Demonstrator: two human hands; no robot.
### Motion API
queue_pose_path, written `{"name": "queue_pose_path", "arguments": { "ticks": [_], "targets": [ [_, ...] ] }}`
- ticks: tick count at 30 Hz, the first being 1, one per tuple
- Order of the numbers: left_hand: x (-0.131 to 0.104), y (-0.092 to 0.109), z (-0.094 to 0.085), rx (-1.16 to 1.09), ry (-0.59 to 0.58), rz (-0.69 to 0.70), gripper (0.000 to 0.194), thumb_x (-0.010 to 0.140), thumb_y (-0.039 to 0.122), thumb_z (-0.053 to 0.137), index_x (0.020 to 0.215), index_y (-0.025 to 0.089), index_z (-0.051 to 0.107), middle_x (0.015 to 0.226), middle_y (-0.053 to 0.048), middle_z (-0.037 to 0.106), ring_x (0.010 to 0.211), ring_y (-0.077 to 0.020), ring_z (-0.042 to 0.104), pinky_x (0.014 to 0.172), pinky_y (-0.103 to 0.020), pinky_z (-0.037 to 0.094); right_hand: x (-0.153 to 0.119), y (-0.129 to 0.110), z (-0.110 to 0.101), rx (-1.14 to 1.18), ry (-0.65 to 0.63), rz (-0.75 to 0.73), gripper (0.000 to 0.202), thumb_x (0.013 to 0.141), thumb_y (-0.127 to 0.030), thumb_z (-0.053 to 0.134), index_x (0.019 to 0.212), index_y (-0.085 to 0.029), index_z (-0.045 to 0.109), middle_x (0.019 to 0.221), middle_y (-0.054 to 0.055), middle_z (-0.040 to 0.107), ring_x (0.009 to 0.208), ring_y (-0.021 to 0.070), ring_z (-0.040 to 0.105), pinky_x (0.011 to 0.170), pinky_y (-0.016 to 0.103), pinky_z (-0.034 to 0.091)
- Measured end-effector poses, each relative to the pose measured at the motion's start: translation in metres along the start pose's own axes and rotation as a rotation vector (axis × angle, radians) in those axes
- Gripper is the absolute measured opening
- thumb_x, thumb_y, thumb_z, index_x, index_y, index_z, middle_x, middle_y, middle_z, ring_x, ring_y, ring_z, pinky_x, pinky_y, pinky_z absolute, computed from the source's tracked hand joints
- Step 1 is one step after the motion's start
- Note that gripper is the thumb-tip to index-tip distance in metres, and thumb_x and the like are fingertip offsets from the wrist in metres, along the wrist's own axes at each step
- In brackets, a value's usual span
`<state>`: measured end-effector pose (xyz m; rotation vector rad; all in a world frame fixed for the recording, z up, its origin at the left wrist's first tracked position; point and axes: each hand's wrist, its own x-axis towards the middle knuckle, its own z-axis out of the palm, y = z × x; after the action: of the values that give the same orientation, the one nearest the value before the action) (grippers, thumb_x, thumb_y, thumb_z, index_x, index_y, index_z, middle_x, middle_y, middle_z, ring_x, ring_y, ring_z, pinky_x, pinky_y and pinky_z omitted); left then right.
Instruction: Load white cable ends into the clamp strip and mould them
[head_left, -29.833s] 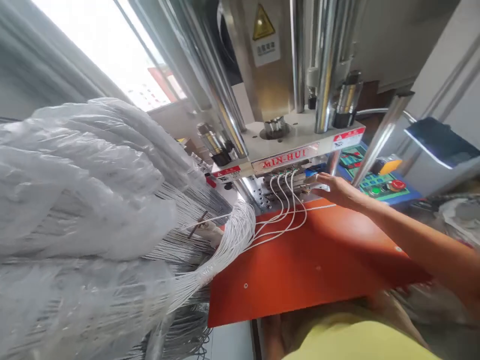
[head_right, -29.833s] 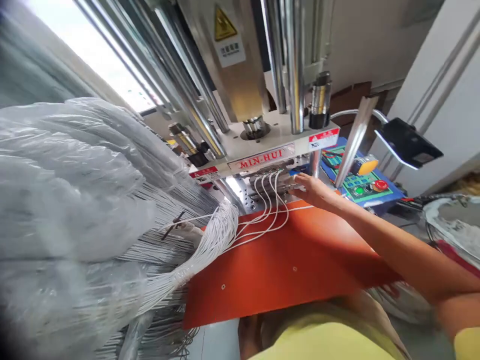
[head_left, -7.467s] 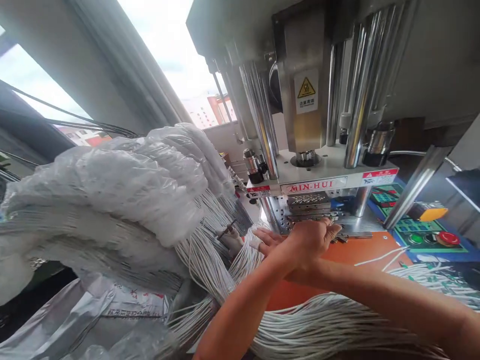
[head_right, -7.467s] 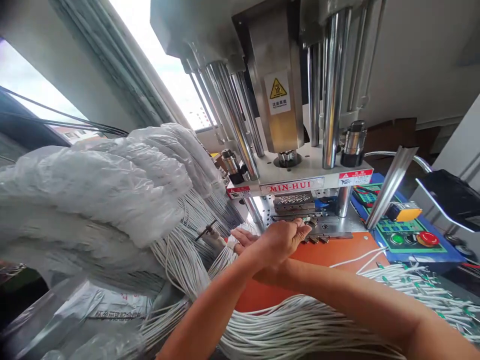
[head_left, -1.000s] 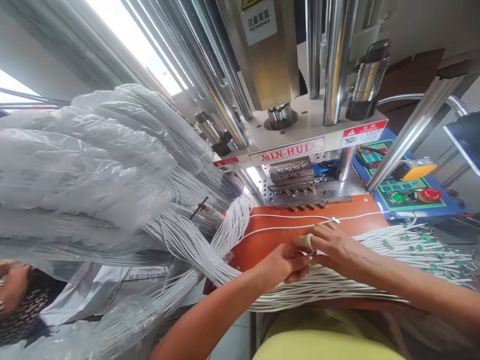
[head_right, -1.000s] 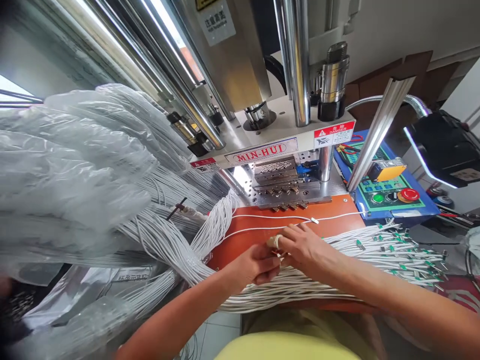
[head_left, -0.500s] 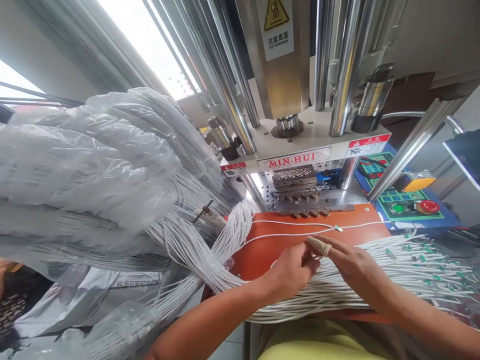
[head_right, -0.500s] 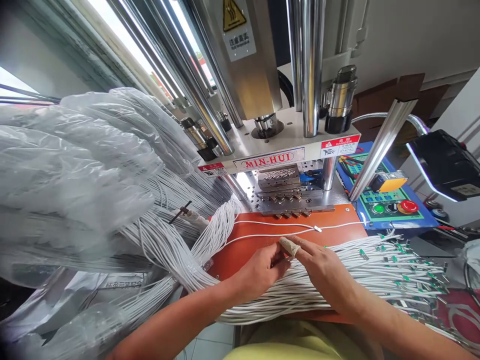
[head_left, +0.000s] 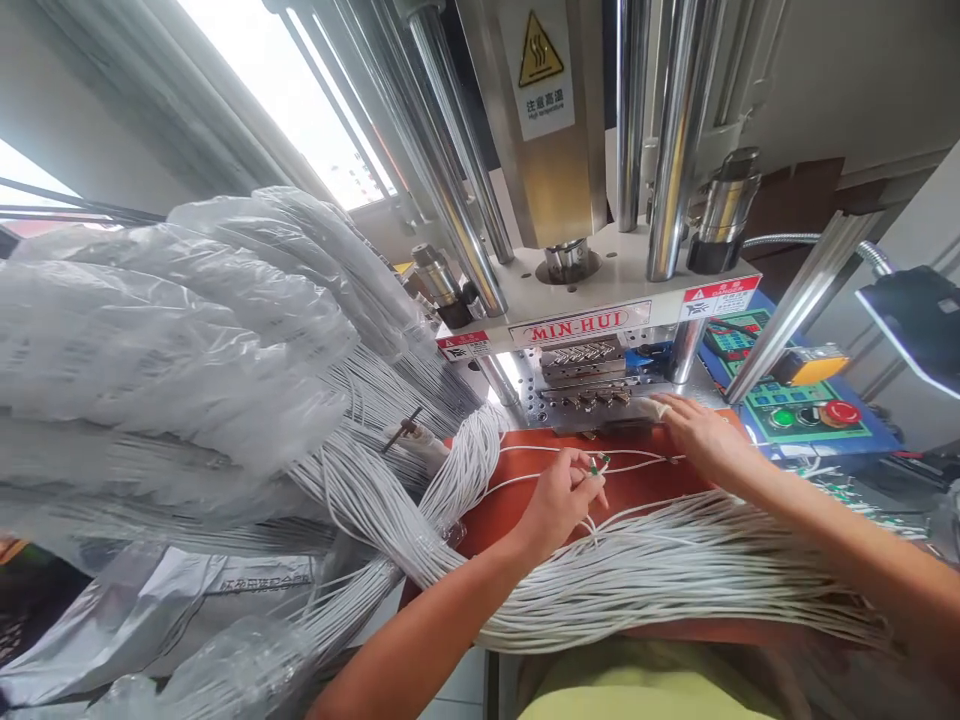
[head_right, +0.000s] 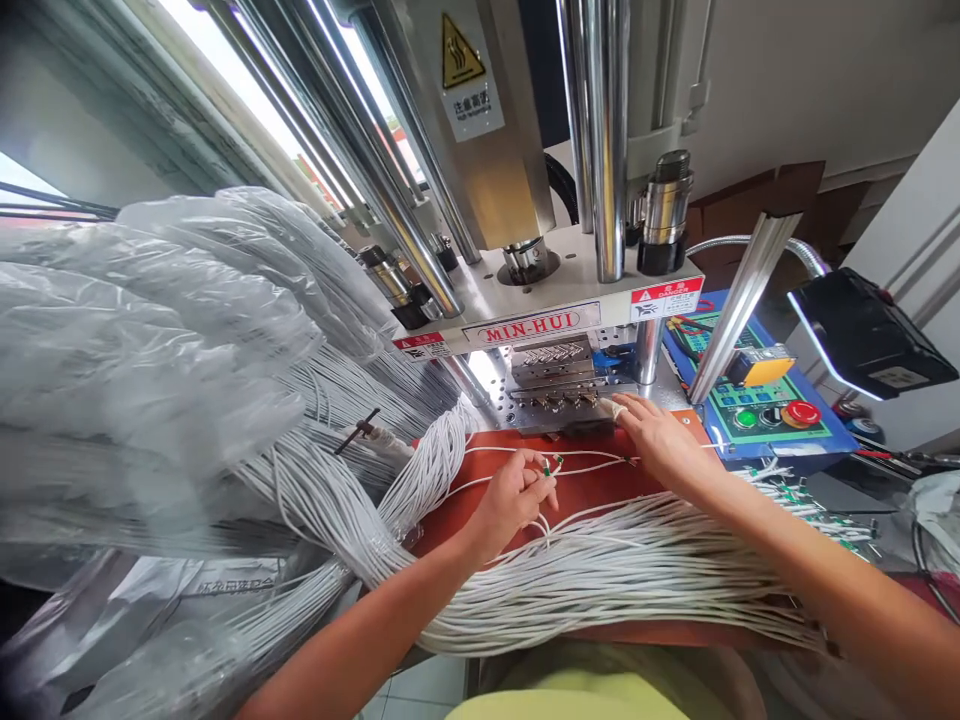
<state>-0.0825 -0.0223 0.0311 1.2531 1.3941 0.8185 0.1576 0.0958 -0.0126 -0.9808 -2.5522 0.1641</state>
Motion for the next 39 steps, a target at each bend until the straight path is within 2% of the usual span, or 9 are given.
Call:
{"name": "queue_pose_path", "arguments": {
  "ticks": [3,7,11,15,20,25,30,32,39],
  "targets": [
    [0.0,-0.001,0.002,-0.016,-0.07,-0.011,0.031,0.088,0.04,0.057,0.105,0.015,0.055,0.073,-0.002,0.071,0.04,-0.0053,0.039,0.041,-0.017,0.032,0.018,0.021,0.009,-0.116,-0.184,-0.05,0.045,0.086,0.0,0.036,0.124,-0.009,0.059,0.119,0.021,0.063,0.108,0.0304,0.059,0.085,0.047,0.053],
    [0.001,-0.001,0.003,-0.026,-0.023,-0.044,0.028,0.088,0.038,0.054,0.101,0.014,0.059,0.06,0.0,0.065,0.039,-0.006,0.04,0.038,-0.016,0.032,0.025,0.013,0.006,-0.168,-0.282,-0.067,0.038,0.081,0.001,0.038,0.11,-0.008,0.061,0.105,0.019,0.064,0.092,0.0266,0.062,0.078,0.038,0.05],
    [-0.001,0.001,0.004,0.026,-0.021,-0.005,0.018,0.088,0.028,0.05,0.097,0.015,0.058,0.082,-0.005,0.073,0.045,-0.0069,0.049,0.044,-0.018,0.04,0.023,-0.003,-0.012,-0.092,-0.449,0.132,0.036,0.08,-0.008,0.044,0.114,-0.011,0.054,0.086,0.012,0.067,0.07,0.0222,0.063,0.057,0.029,0.039],
    [-0.005,0.007,0.012,0.196,0.008,0.123,0.018,0.09,0.026,0.052,0.105,0.017,0.059,0.08,-0.002,0.074,0.062,-0.0107,0.061,0.062,-0.022,0.047,0.019,-0.02,-0.03,0.221,-0.547,0.277,0.031,0.084,-0.017,0.042,0.114,-0.017,0.05,0.076,0.005,0.066,0.063,0.0185,0.059,0.052,0.026,0.034],
    [-0.007,0.006,0.022,0.448,0.051,0.294,0.021,0.091,0.032,0.059,0.108,0.023,0.067,0.083,0.0,0.074,0.071,-0.0133,0.065,0.072,-0.025,0.047,-0.001,-0.045,-0.032,0.801,-0.644,0.491,0.008,0.088,-0.031,0.042,0.091,-0.023,0.044,0.052,-0.006,0.054,0.046,0.0129,0.049,0.046,0.024,0.036],
    [-0.007,-0.007,0.028,0.573,0.04,0.449,0.02,0.091,0.017,0.05,0.099,0.022,0.067,0.093,-0.004,0.074,0.087,-0.0176,0.067,0.08,-0.028,0.05,-0.026,-0.066,-0.015,1.167,-0.461,0.577,0.017,0.087,-0.04,0.046,0.09,-0.023,0.044,0.061,-0.006,0.048,0.047,0.0103,0.04,0.044,0.023,0.03],
    [-0.01,-0.011,0.031,0.617,0.008,0.546,0.02,0.096,0.023,0.045,0.1,0.021,0.065,0.093,-0.006,0.073,0.087,-0.018,0.065,0.082,-0.031,0.05,-0.041,-0.078,0.001,1.068,-0.144,0.482,0.016,0.09,-0.033,0.048,0.101,-0.021,0.049,0.083,-0.002,0.052,0.07,0.0135,0.045,0.065,0.027,0.043],
    [-0.009,-0.011,0.031,0.639,0.007,0.558,0.02,0.098,0.025,0.045,0.101,0.021,0.064,0.095,-0.006,0.072,0.087,-0.0179,0.064,0.081,-0.031,0.051,-0.045,-0.079,0.004,1.057,-0.098,0.449,0.017,0.092,-0.034,0.046,0.103,-0.022,0.048,0.09,0.0,0.055,0.078,0.015,0.047,0.074,0.029,0.046],
    [-0.001,-0.018,0.032,0.644,-0.02,0.605,0.02,0.097,0.023,0.046,0.104,0.022,0.064,0.099,-0.006,0.072,0.093,-0.0181,0.065,0.085,-0.032,0.052,-0.051,-0.081,0.009,0.969,-0.041,0.433,0.025,0.092,-0.032,0.045,0.114,-0.023,0.051,0.085,0.001,0.062,0.077,0.0175,0.056,0.073,0.031,0.05]
  ]
}}
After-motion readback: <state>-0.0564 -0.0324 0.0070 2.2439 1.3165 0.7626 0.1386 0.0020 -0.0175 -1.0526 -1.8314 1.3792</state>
